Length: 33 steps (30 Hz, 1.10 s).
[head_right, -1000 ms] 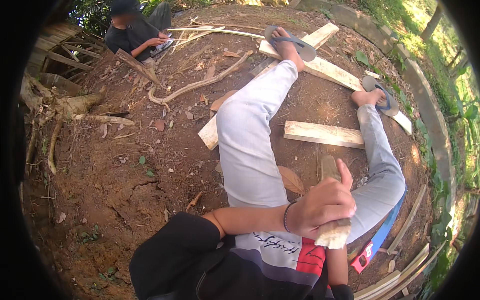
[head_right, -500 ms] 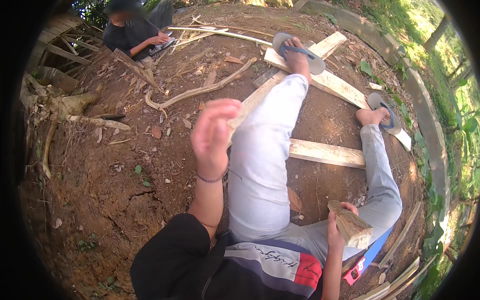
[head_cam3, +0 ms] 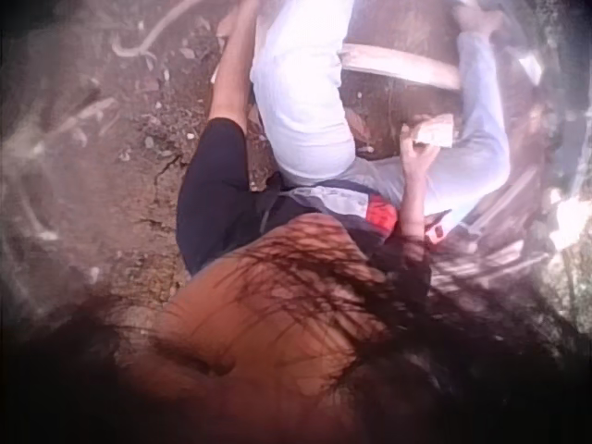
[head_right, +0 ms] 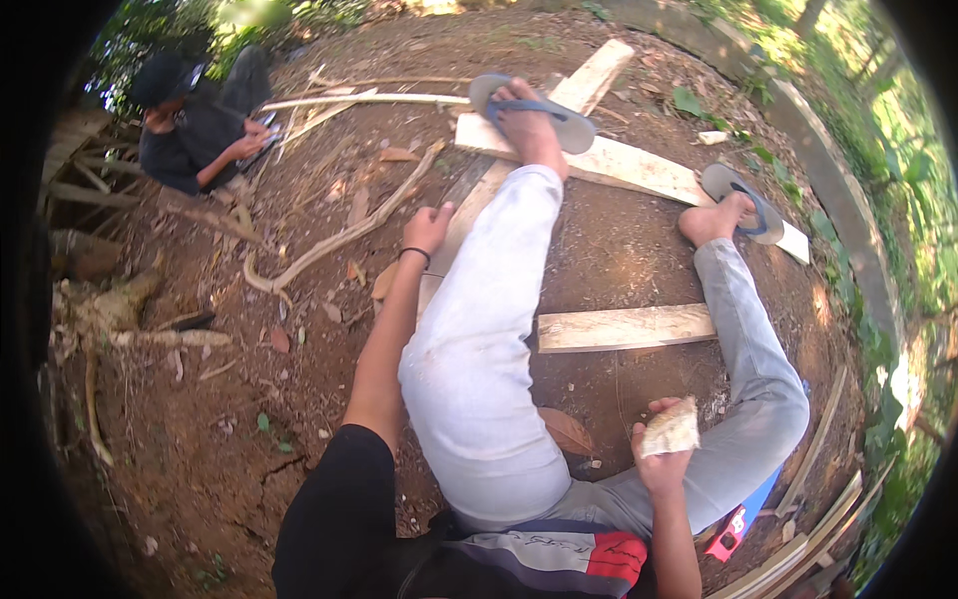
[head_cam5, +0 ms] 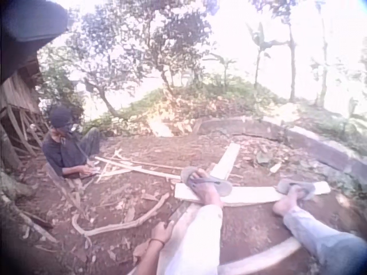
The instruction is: The person saws a wooden plank by hand, aligns it with another piece, and then hammers a nail to join them.
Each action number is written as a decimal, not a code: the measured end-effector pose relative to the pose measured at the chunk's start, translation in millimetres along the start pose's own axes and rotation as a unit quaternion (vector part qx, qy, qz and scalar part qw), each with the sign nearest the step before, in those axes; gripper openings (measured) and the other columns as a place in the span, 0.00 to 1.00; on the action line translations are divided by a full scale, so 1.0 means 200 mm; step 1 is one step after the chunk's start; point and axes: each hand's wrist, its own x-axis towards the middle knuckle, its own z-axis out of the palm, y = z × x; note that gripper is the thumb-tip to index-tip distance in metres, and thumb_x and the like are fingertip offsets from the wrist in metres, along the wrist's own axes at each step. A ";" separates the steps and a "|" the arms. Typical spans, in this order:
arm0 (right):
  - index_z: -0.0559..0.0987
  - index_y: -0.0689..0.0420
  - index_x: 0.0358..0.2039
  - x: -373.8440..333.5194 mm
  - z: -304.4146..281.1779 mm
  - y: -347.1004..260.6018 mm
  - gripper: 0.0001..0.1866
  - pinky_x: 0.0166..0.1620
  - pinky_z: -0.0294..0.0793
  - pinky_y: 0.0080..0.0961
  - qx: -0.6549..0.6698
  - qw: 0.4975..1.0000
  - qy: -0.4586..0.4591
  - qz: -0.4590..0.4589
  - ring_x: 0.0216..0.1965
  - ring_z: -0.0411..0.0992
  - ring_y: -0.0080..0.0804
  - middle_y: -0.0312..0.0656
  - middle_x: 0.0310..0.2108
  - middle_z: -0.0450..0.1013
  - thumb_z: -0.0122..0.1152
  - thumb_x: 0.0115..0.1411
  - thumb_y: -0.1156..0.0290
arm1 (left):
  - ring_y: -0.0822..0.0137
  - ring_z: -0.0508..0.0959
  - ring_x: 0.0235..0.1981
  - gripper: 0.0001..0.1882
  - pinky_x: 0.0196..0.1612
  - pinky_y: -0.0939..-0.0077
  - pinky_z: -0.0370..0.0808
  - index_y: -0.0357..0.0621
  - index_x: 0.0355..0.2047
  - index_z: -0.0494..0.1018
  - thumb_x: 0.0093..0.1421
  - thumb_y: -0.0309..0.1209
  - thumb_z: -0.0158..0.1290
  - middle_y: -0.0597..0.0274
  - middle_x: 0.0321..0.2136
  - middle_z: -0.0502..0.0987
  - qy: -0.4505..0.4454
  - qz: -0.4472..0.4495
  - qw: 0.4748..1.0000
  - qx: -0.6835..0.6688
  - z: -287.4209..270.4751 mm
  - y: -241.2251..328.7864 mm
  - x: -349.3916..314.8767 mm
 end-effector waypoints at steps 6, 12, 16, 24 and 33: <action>0.74 0.55 0.38 0.12 0.07 -0.12 0.25 0.43 0.61 0.34 -0.172 0.981 -0.020 -0.088 0.38 0.70 0.41 0.40 0.34 0.72 0.68 0.36 0.64 | 0.46 0.78 0.44 0.36 0.50 0.60 0.72 0.35 0.45 0.75 0.57 0.60 0.50 0.39 0.44 0.77 -0.050 -0.030 0.993 -0.102 0.31 0.42 0.44; 0.75 0.51 0.43 0.12 0.09 -0.09 0.28 0.41 0.59 0.34 -0.204 0.966 -0.107 -0.117 0.38 0.69 0.35 0.36 0.34 0.71 0.67 0.38 0.60 | 0.50 0.79 0.41 0.34 0.45 0.63 0.73 0.35 0.44 0.76 0.56 0.57 0.54 0.42 0.41 0.78 -0.013 0.039 0.992 -0.119 0.46 0.78 0.58; 0.75 0.49 0.43 0.07 0.12 -0.07 0.26 0.41 0.56 0.32 -0.182 0.969 -0.109 -0.127 0.38 0.68 0.30 0.32 0.33 0.70 0.66 0.41 0.59 | 0.53 0.79 0.38 0.33 0.41 0.65 0.75 0.36 0.44 0.77 0.54 0.55 0.57 0.44 0.39 0.79 -0.018 -0.054 0.963 -0.264 0.48 0.72 0.73; 0.74 0.51 0.42 0.04 0.07 -0.07 0.25 0.41 0.56 0.32 -0.150 0.981 0.011 -0.122 0.39 0.69 0.31 0.34 0.34 0.71 0.66 0.41 0.61 | 0.59 0.80 0.34 0.31 0.33 0.69 0.77 0.36 0.44 0.78 0.52 0.52 0.62 0.49 0.36 0.81 0.229 -0.151 0.873 -0.404 -0.33 0.07 0.80; 0.72 0.55 0.46 0.06 -0.03 -0.03 0.27 0.46 0.60 0.34 -0.096 0.988 0.096 -0.075 0.43 0.71 0.38 0.41 0.39 0.73 0.68 0.47 0.58 | 0.55 0.79 0.34 0.21 0.39 0.61 0.75 0.44 0.34 0.81 0.53 0.50 0.62 0.56 0.30 0.79 0.596 0.270 0.734 0.182 -1.60 0.37 -0.34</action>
